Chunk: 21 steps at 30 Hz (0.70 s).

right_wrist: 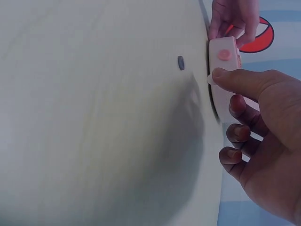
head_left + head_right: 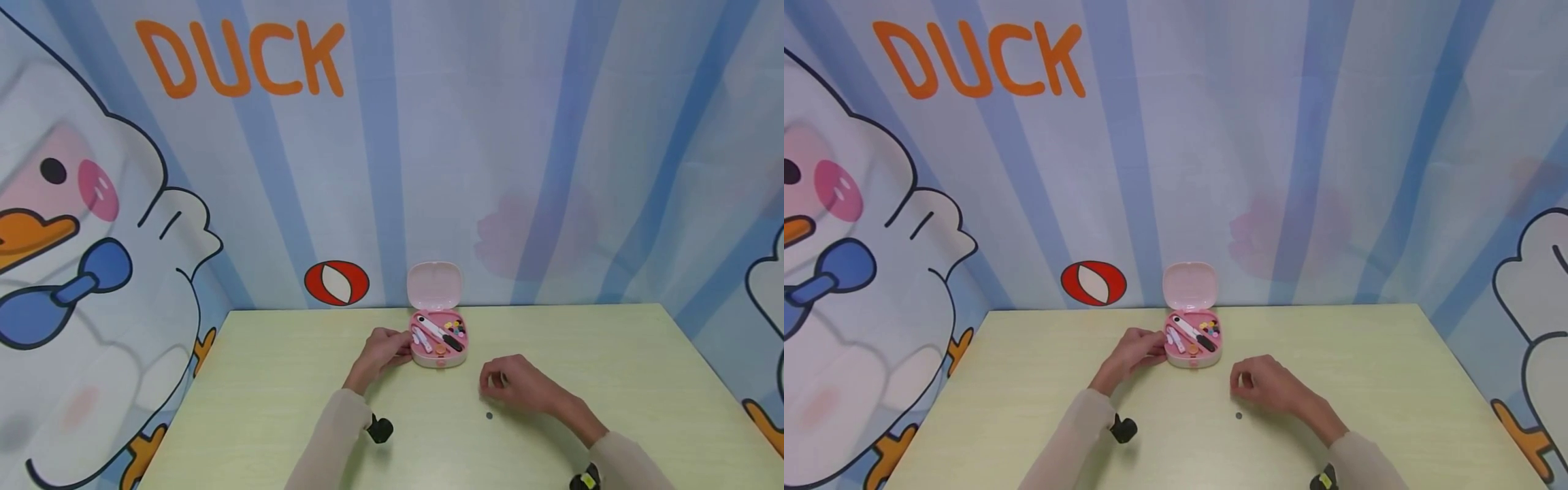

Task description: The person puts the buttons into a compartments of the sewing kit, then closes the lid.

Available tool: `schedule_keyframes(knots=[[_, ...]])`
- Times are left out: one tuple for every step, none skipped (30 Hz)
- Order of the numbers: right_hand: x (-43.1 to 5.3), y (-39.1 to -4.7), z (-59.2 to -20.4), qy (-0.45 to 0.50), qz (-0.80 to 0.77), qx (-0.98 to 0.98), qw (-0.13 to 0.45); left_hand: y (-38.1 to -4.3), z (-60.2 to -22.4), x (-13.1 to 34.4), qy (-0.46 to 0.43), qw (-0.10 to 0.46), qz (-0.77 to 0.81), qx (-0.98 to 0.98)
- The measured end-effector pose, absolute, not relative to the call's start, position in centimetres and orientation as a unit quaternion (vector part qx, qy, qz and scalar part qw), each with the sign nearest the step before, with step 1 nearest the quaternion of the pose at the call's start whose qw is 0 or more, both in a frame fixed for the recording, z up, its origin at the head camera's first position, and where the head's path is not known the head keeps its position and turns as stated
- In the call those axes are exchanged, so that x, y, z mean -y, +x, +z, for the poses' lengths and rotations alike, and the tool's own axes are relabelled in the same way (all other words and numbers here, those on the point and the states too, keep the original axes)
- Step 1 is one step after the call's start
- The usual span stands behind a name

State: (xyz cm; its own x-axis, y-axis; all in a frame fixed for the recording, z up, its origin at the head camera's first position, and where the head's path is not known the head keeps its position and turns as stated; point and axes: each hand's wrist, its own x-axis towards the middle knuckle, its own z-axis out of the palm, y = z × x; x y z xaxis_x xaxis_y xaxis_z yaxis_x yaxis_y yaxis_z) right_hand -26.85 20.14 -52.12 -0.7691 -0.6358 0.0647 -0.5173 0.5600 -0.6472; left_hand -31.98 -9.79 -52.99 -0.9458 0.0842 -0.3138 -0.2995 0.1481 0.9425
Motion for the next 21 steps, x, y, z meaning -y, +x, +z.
schedule_keyframes(knots=[[-20.0,-27.0,-52.0,-0.327,-0.335,-0.88,0.087,-32.0,-53.0,9.8,-0.072,0.148,0.649,-0.743],[-20.0,-27.2,-51.8,-0.327,-0.335,-0.88,0.084,-32.0,-53.0,9.8,-0.072,0.148,0.649,-0.743],[-19.9,-27.4,-51.7,-0.328,-0.334,-0.88,0.08,-31.9,-52.9,9.8,-0.071,0.148,0.649,-0.742],[-19.8,-27.5,-51.5,-0.329,-0.335,-0.88,0.076,-31.9,-52.9,9.8,-0.071,0.148,0.65,-0.742],[-19.7,-27.7,-51.3,-0.329,-0.335,-0.88,0.072,-32.0,-53.0,9.8,-0.071,0.149,0.65,-0.742],[-19.5,-27.9,-51.1,-0.329,-0.336,-0.88,0.07,-31.9,-53.0,9.8,-0.071,0.149,0.65,-0.742],[-19.4,-28.1,-50.9,-0.327,-0.336,-0.881,0.068,-32.0,-53.0,9.8,-0.071,0.15,0.65,-0.742],[-19.4,-28.3,-50.6,-0.325,-0.337,-0.881,0.068,-32.0,-53.0,9.8,-0.071,0.151,0.649,-0.742],[-19.2,-28.4,-50.4,-0.321,-0.337,-0.882,0.069,-32.0,-53.1,9.8,-0.072,0.151,0.649,-0.742],[-19.1,-28.6,-50.2,-0.318,-0.336,-0.884,0.069,-32.1,-53.1,9.8,-0.071,0.151,0.649,-0.742],[-19.0,-28.8,-50.0,-0.315,-0.336,-0.885,0.068,-32.0,-53.1,9.8,-0.071,0.151,0.648,-0.743],[-18.9,-29.0,-49.8,-0.316,-0.336,-0.885,0.065,-32.0,-53.1,9.8,-0.071,0.151,0.648,-0.743],[-18.8,-29.2,-49.7,-0.317,-0.335,-0.885,0.06,-32.0,-53.1,9.8,-0.071,0.151,0.649,-0.743],[-18.7,-29.4,-49.5,-0.318,-0.335,-0.885,0.057,-32.0,-53.1,9.9,-0.07,0.15,0.649,-0.742],[-18.5,-29.7,-49.3,-0.318,-0.334,-0.886,0.052,-32.0,-53.1,9.9,-0.068,0.149,0.649,-0.743],[-18.4,-30.0,-49.2,-0.319,-0.334,-0.886,0.049,-32.0,-53.1,9.9,-0.068,0.149,0.65,-0.742],[-18.3,-30.3,-49.0,-0.318,-0.336,-0.885,0.046,-32.0,-53.0,9.9,-0.069,0.15,0.65,-0.742],[-18.2,-30.7,-48.8,-0.32,-0.337,-0.884,0.044,-32.0,-53.1,9.9,-0.07,0.15,0.65,-0.742],[-18.0,-31.0,-48.7,-0.316,-0.338,-0.885,0.044,-32.1,-53.1,9.9,-0.069,0.15,0.65,-0.742],[-17.9,-31.4,-48.6,-0.314,-0.339,-0.886,0.045,-32.1,-53.1,9.9,-0.07,0.151,0.65,-0.742],[-17.8,-31.8,-48.5,-0.311,-0.341,-0.886,0.045,-32.2,-53.1,9.9,-0.069,0.151,0.649,-0.743]])
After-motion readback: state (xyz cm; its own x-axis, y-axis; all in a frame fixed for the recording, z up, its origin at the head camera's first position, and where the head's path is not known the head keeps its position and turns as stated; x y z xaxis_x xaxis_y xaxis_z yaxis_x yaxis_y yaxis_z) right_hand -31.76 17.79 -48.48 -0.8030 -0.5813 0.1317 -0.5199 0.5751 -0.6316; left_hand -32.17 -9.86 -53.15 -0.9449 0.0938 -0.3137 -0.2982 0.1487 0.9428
